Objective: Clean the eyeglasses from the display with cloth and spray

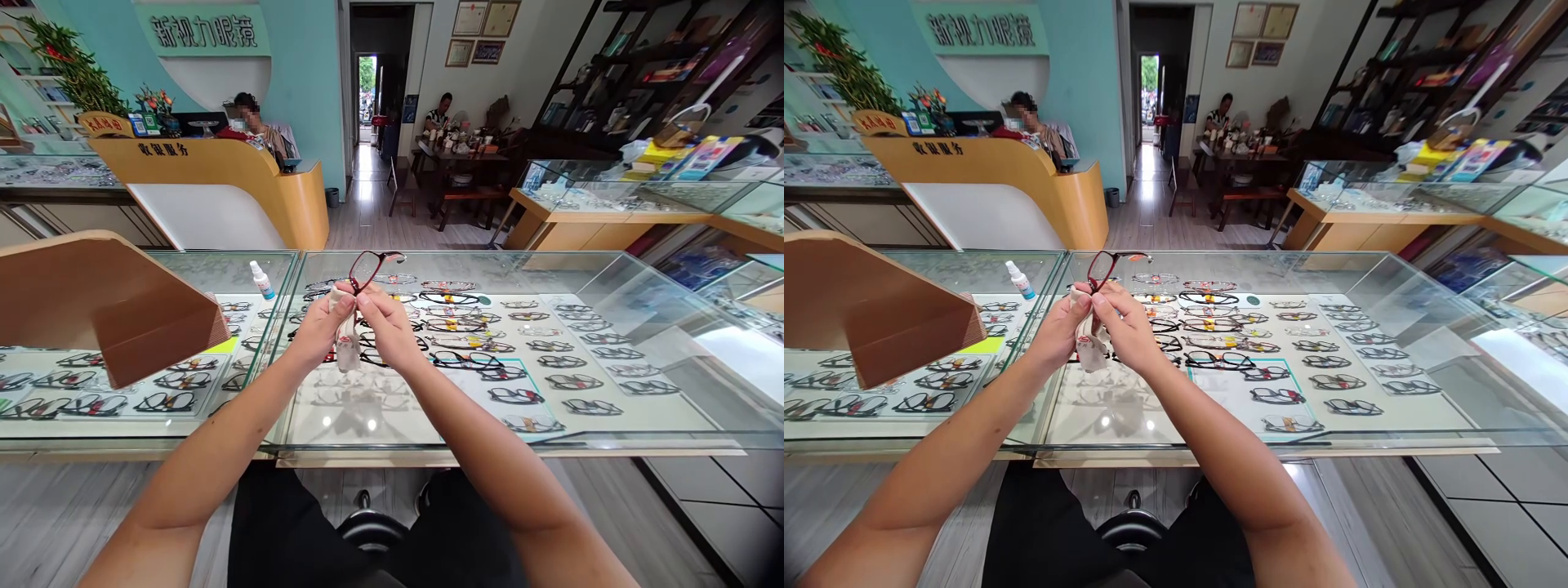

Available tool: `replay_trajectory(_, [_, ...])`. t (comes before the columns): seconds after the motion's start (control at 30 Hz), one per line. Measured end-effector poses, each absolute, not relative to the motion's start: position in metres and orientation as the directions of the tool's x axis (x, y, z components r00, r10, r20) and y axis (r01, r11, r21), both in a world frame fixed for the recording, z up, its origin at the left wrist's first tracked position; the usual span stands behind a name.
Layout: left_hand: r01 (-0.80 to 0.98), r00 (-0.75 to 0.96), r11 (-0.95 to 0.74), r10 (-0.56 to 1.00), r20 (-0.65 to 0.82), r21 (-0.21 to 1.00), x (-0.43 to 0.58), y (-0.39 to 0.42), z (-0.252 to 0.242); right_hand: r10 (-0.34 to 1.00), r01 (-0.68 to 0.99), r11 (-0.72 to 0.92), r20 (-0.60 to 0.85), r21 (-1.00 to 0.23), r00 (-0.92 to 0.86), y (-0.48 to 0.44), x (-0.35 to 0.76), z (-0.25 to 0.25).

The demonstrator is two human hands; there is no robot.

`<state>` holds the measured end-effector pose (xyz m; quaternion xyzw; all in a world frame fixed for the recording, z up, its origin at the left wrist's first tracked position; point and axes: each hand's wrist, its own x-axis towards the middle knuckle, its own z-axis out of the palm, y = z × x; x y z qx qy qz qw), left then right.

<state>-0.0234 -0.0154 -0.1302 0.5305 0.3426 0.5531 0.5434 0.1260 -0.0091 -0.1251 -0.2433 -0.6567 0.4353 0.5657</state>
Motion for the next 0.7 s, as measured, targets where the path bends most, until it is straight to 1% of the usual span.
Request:
replay_trajectory(0.1, [-0.242,0.135,-0.193,0.964,0.230,0.951,-0.0247,-0.0146,-0.1332,0.813,-0.187,0.496,0.529,-0.848,-0.241,-0.0089,0.1262,-0.1250])
replay_trajectory(0.2, [-0.224,0.117,-0.203,0.965,0.233,0.953,-0.0261,-0.0145,-0.1352,0.834,-0.188,0.464,0.498,-0.866,-0.238,-0.0078,0.1277,-0.1243])
replay_trajectory(0.33, [-0.174,0.191,-0.175,0.959,0.208,0.969,-0.0269,-0.0159,-0.1327,0.880,-0.210,0.377,0.419,-0.902,-0.224,-0.0049,0.1310,-0.1241])
replay_trajectory(0.43, [-0.181,0.244,-0.154,0.950,0.196,0.971,-0.0285,-0.0156,-0.1306,0.909,-0.260,0.288,0.348,-0.922,-0.227,-0.0027,0.1330,-0.1243])
replay_trajectory(0.6, [-0.157,0.317,-0.152,0.928,0.196,0.976,-0.0324,-0.0147,-0.1302,0.926,-0.360,0.161,0.267,-0.919,-0.267,-0.0011,0.1341,-0.1231])
replay_trajectory(0.7, [-0.142,0.325,-0.177,0.921,0.215,0.974,-0.0317,-0.0158,-0.1297,0.932,-0.381,0.118,0.234,-0.917,-0.276,-0.0013,0.1335,-0.1234])
